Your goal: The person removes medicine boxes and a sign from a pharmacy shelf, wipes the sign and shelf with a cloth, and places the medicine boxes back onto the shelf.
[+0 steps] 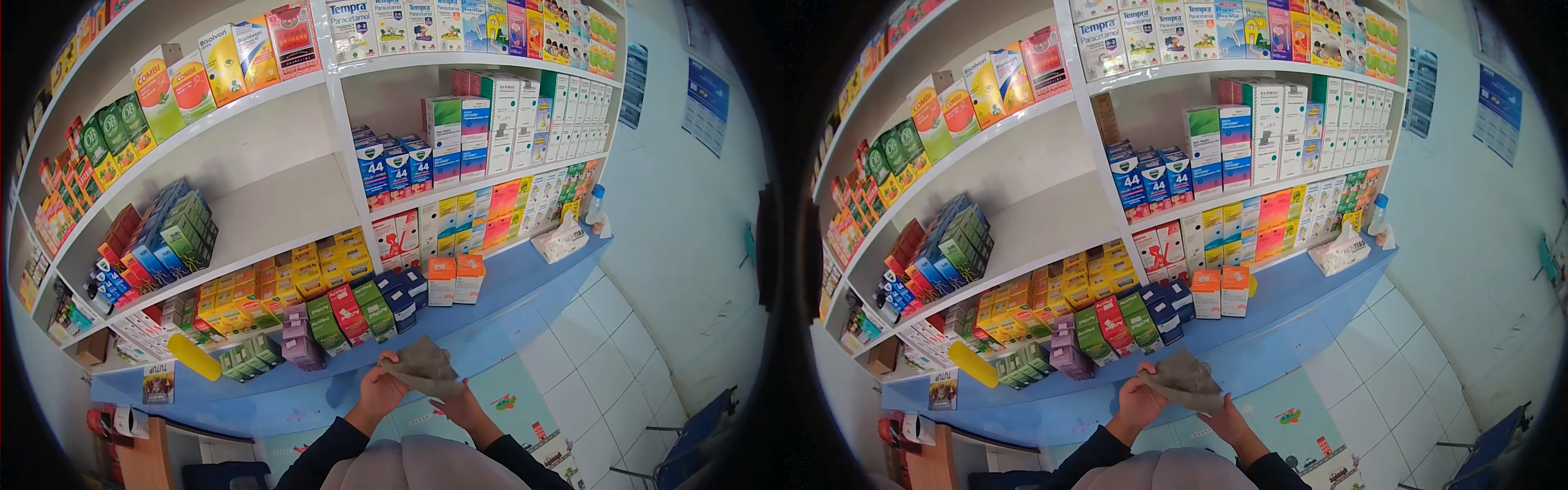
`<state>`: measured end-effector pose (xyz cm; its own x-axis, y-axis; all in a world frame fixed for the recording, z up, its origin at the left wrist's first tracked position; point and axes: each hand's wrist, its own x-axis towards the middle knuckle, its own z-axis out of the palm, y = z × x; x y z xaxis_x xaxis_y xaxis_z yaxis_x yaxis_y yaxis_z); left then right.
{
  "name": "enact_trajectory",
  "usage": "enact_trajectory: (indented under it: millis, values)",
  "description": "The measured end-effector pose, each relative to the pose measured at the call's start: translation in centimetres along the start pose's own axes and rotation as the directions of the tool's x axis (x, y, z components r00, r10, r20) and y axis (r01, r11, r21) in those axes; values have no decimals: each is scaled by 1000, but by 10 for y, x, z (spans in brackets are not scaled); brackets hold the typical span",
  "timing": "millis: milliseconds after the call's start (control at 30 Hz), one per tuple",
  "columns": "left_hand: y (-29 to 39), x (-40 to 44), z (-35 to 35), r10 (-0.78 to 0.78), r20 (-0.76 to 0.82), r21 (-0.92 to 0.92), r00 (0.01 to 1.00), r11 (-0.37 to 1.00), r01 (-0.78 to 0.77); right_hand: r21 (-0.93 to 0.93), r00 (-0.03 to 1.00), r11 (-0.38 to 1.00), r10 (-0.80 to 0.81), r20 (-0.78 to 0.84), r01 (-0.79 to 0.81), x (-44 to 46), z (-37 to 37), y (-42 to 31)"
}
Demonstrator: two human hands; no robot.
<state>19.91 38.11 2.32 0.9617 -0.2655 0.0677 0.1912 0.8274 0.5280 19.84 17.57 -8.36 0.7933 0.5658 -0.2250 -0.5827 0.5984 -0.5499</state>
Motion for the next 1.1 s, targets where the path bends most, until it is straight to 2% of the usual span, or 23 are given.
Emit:
enact_trajectory:
  millis: [33, 67, 100, 133, 200, 267, 300, 367, 400, 467, 500, 567, 700, 767, 800, 867, 900, 933, 967, 1000, 1033, 1067, 1100]
  values:
    - [1, 0, 0, -7, 48, -85, 999, 996, 11, -3, 1000, 1000, -1, 2, 1, 1, 17, -7]
    - [3, 1, 1, -10, 96, -168, 995, 985, 26, 93, 991, 995, -53, 124, 42, 1, 35, -15]
    - [5, 0, 7, -6, 98, -168, 995, 986, 22, 192, 964, 979, -114, 238, 68, 2, 47, -18]
    - [8, -1, 17, 4, 72, -176, 997, 984, 9, 189, 964, 980, -112, 242, 66, 6, 51, -17]
    - [13, -3, 19, 24, 42, -182, 999, 983, -16, 478, 914, 876, -143, 379, -61, 12, 57, -15]
    - [18, -6, 6, 65, -177, 2, 982, 998, -66, 384, 947, 921, -66, 313, -63, 15, 59, -14]
    - [21, -7, 5, 77, -184, 3, 980, 997, -78, 289, 972, 955, -5, 235, -64, 17, 63, -14]
    - [28, -9, 2, 243, -283, 472, 928, 878, -86, 282, 979, 954, 51, 196, -106, 18, 74, -15]
    - [32, -11, 3, 258, -290, 472, 922, 876, -96, 281, 984, 950, 96, 148, -135, 17, 82, -16]
    - [42, -14, 7, 458, 1, 886, 889, 411, -213, 266, 982, 952, 112, 152, -150, 21, 91, -16]
    - [49, -17, 11, 473, -6, 889, 881, 406, -212, 260, 983, 954, 112, 147, -148, 22, 96, -16]
    - [64, -23, 17, 406, -139, 728, 903, 660, -185, 217, 983, 966, 108, 149, -139, 22, 107, -20]
    - [80, -30, 11, 441, -194, 629, 876, 741, -234, 175, 972, 981, 45, 231, -87, 23, 130, -40]
    - [81, -36, 11, 561, -98, 988, 822, 154, 13, 107, 983, 992, 47, 177, -67, 24, 137, -51]
    - [83, -39, 12, 577, -92, 989, 812, 147, 7, 49, 994, 998, 29, 103, -34, 26, 142, -54]
    - [85, -43, 14, 500, 142, 990, 854, -94, -110, -65, 994, 997, 39, 102, -32, 29, 159, -59]
    - [81, -41, 11, 507, 153, 988, 848, -102, -118, -169, 996, 985, 42, 80, -28, 34, 166, -58]
    - [75, -39, 7, 383, -48, 920, 922, 377, -109, -175, 995, 984, 36, 89, -20, 42, 168, -55]
    - [73, -39, 4, 167, -162, 642, 973, 766, -24, -288, 993, 954, 104, 49, -86, 50, 169, -51]
    - [78, -39, 2, 171, -148, 644, 974, 764, -36, -395, 987, 907, 163, -1, -150, 57, 176, -49]
    - [84, -37, 0, 45, -300, 601, 953, 785, 152, -403, 989, 905, 149, 4, -135, 63, 184, -50]
    - [89, -36, -4, -82, -438, 531, 895, 780, 331, -648, 995, 760, 97, 36, -51, 67, 194, -51]
    - [90, -36, -12, -48, -387, 423, 921, 878, 224, -838, 996, 545, 55, 76, 34, 69, 204, -52]
